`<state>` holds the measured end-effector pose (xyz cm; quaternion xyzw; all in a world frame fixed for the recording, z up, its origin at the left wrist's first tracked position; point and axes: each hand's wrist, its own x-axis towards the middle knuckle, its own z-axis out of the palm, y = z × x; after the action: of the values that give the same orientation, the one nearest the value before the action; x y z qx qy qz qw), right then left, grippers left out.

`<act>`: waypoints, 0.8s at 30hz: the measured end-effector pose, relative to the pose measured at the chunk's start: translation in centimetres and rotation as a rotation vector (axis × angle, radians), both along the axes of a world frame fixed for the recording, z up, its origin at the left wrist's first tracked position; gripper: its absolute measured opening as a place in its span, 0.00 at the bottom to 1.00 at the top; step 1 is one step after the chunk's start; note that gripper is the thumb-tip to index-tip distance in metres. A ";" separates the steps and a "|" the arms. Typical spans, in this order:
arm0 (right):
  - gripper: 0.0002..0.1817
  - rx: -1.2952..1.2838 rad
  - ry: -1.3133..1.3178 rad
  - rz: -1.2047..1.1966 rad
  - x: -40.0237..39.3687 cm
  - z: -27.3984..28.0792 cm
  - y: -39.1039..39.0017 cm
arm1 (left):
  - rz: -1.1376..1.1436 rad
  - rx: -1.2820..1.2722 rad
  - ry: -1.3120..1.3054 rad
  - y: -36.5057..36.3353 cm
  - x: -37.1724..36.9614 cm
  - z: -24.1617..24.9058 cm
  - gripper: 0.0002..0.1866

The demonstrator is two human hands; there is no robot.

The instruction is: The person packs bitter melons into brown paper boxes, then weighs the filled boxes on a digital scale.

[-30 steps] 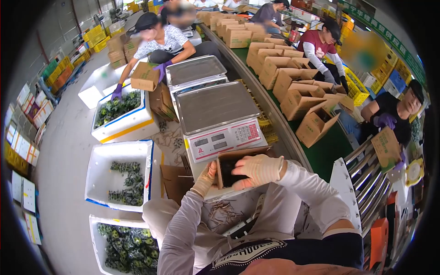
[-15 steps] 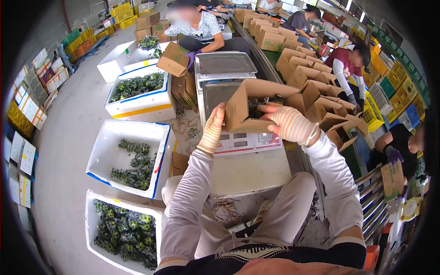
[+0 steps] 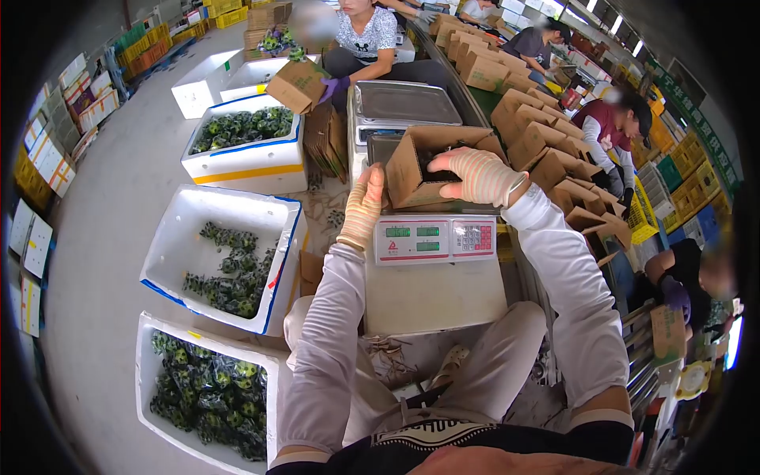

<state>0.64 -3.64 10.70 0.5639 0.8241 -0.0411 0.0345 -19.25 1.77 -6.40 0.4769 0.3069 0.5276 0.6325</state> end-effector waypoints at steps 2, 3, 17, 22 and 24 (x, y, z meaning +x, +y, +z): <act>0.25 0.022 -0.009 -0.011 -0.4 0.4 -0.7 | 0.008 0.028 -0.003 -0.4 0.1 -0.2 0.41; 0.25 0.027 -0.011 -0.012 -0.3 0.4 -1.0 | 0.022 0.041 0.007 -0.5 0.0 -0.4 0.39; 0.13 0.236 1.886 0.312 -15.3 9.0 -19.7 | 0.036 -0.001 0.053 -0.8 -2.0 -1.0 0.43; 0.12 0.334 1.904 0.416 -16.8 7.2 -20.2 | 0.026 -0.015 0.076 -0.5 -2.3 -1.4 0.44; 0.12 0.389 1.834 0.437 -17.2 6.6 -19.6 | 0.039 -0.003 0.090 -0.7 -2.7 -1.4 0.44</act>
<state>-16.58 -23.23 17.30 0.1425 0.6097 -0.3211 -0.7105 -21.95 1.07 -7.78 0.4928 0.3450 0.5176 0.6084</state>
